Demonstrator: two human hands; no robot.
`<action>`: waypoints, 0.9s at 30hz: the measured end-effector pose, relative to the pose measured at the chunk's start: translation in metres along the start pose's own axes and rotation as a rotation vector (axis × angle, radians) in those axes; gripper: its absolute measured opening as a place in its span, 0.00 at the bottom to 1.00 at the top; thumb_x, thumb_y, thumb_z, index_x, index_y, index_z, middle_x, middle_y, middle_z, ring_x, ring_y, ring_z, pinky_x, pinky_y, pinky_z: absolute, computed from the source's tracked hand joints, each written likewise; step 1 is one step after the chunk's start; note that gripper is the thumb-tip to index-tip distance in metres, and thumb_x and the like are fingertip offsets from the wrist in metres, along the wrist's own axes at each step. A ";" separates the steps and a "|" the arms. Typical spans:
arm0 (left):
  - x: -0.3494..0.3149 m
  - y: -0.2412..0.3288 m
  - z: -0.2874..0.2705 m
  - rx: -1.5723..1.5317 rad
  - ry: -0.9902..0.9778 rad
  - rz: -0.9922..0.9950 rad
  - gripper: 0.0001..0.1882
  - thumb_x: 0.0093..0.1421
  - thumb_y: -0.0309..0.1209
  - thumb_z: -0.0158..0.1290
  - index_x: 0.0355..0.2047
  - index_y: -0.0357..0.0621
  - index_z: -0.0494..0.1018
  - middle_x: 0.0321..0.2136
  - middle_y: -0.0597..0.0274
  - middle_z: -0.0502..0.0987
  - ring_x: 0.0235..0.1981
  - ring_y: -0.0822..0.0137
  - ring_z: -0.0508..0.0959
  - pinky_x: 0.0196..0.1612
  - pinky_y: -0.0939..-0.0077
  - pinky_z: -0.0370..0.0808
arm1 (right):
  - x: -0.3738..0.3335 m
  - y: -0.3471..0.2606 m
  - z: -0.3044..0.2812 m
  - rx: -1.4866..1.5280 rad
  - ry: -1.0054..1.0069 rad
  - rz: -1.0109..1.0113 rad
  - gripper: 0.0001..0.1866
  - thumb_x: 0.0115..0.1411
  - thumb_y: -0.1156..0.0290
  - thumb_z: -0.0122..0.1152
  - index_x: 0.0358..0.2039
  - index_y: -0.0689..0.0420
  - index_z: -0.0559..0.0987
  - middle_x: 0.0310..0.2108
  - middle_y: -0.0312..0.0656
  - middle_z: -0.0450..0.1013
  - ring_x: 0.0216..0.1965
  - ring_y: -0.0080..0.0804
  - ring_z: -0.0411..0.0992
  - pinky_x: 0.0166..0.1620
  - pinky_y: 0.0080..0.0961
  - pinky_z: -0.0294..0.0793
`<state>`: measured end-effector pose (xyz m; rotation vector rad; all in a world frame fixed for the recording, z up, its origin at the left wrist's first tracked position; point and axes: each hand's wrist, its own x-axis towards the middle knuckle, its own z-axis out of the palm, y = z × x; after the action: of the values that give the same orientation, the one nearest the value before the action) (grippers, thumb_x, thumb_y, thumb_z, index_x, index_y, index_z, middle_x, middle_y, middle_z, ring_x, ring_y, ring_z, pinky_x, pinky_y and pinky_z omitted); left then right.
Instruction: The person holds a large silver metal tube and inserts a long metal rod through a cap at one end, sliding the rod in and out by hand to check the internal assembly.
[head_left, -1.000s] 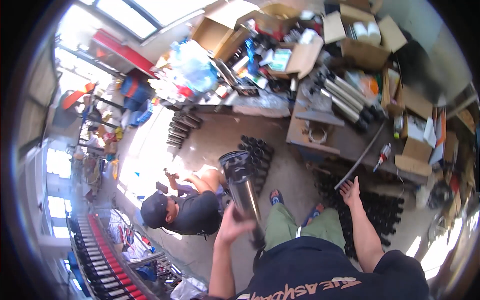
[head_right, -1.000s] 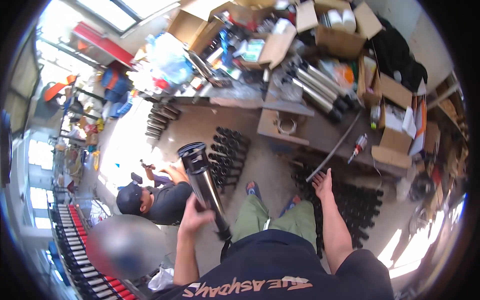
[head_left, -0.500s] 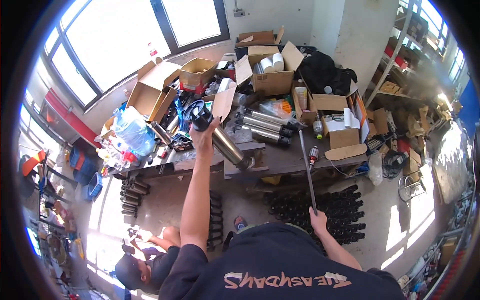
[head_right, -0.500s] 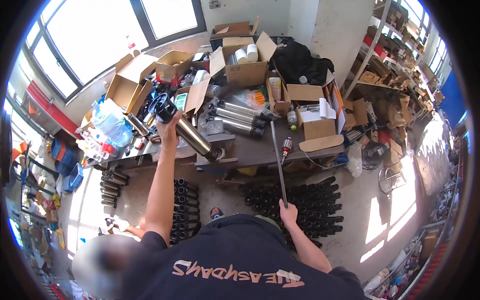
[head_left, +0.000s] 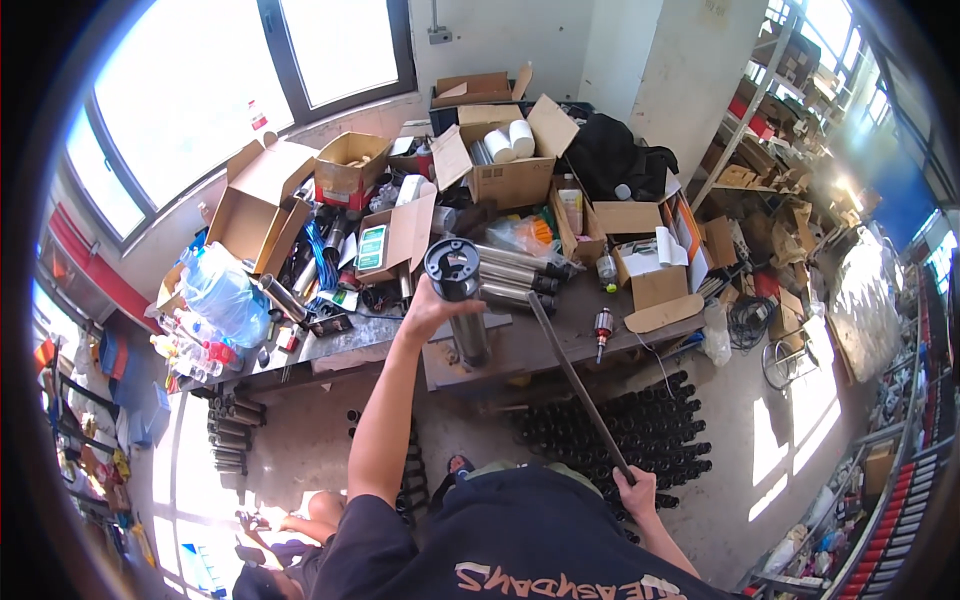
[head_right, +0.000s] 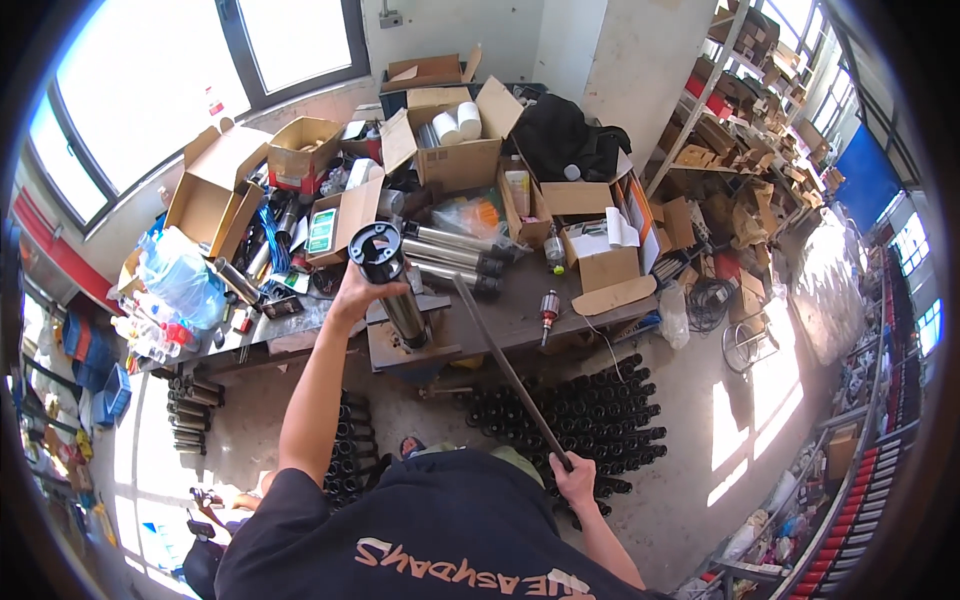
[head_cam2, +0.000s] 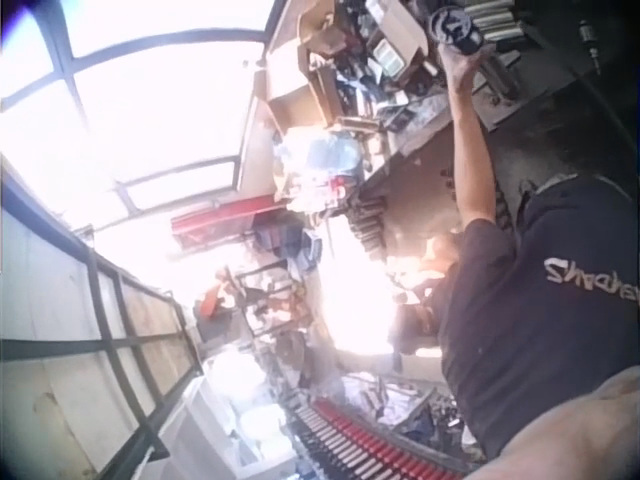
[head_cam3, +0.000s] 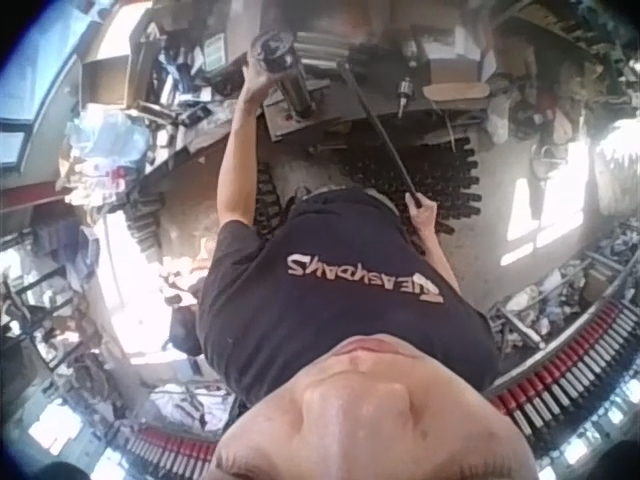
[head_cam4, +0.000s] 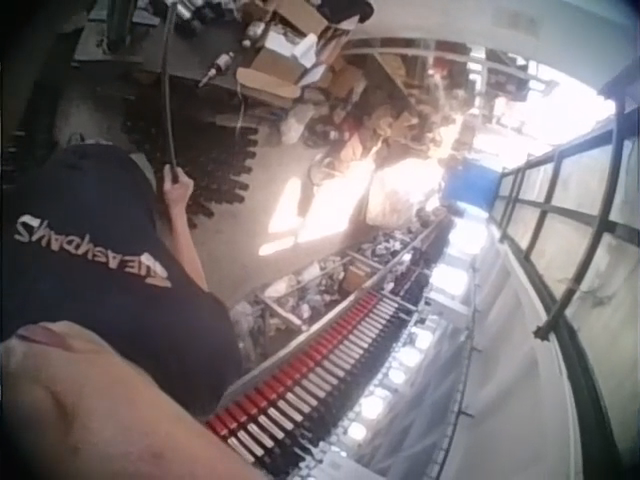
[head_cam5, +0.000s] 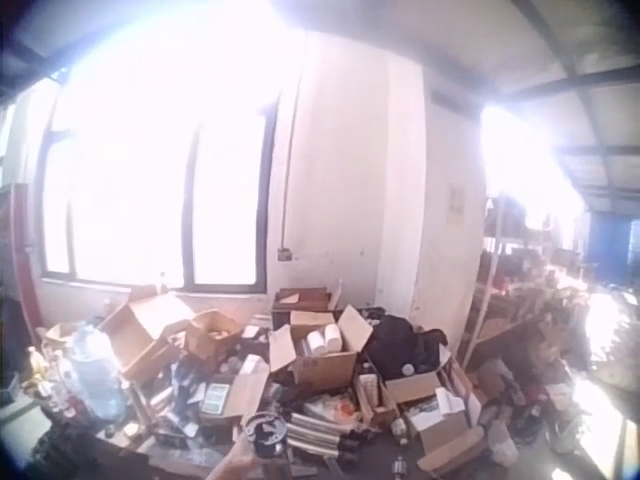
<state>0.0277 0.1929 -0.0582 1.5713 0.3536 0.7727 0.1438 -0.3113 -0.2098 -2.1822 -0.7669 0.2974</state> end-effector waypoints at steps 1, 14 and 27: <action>-0.007 0.000 0.000 0.050 0.022 -0.026 0.28 0.40 0.27 0.75 0.43 0.39 0.76 0.37 0.66 0.80 0.38 0.73 0.77 0.46 0.74 0.75 | 0.007 -0.003 -0.002 -0.014 -0.017 -0.015 0.18 0.58 0.65 0.67 0.16 0.60 0.73 0.10 0.44 0.62 0.11 0.36 0.63 0.20 0.32 0.60; -0.009 -0.017 0.016 0.101 0.094 -0.009 0.26 0.37 0.29 0.69 0.41 0.40 0.77 0.35 0.64 0.81 0.36 0.73 0.77 0.45 0.73 0.76 | 0.127 -0.100 -0.108 -0.420 0.051 -0.347 0.14 0.54 0.64 0.70 0.19 0.55 0.76 0.14 0.45 0.70 0.17 0.45 0.71 0.23 0.37 0.67; -0.101 -0.044 0.074 0.547 1.110 0.156 0.27 0.45 0.31 0.67 0.43 0.38 0.67 0.39 0.47 0.70 0.40 0.48 0.72 0.41 0.57 0.71 | 0.104 -0.357 -0.009 -0.591 -0.739 -2.131 0.08 0.45 0.63 0.62 0.26 0.50 0.77 0.18 0.28 0.59 0.22 0.22 0.64 0.27 0.22 0.56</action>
<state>0.0125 0.0802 -0.1264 1.5221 1.3411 1.7515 0.0770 -0.0724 0.0671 -0.4581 -3.1606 -0.3360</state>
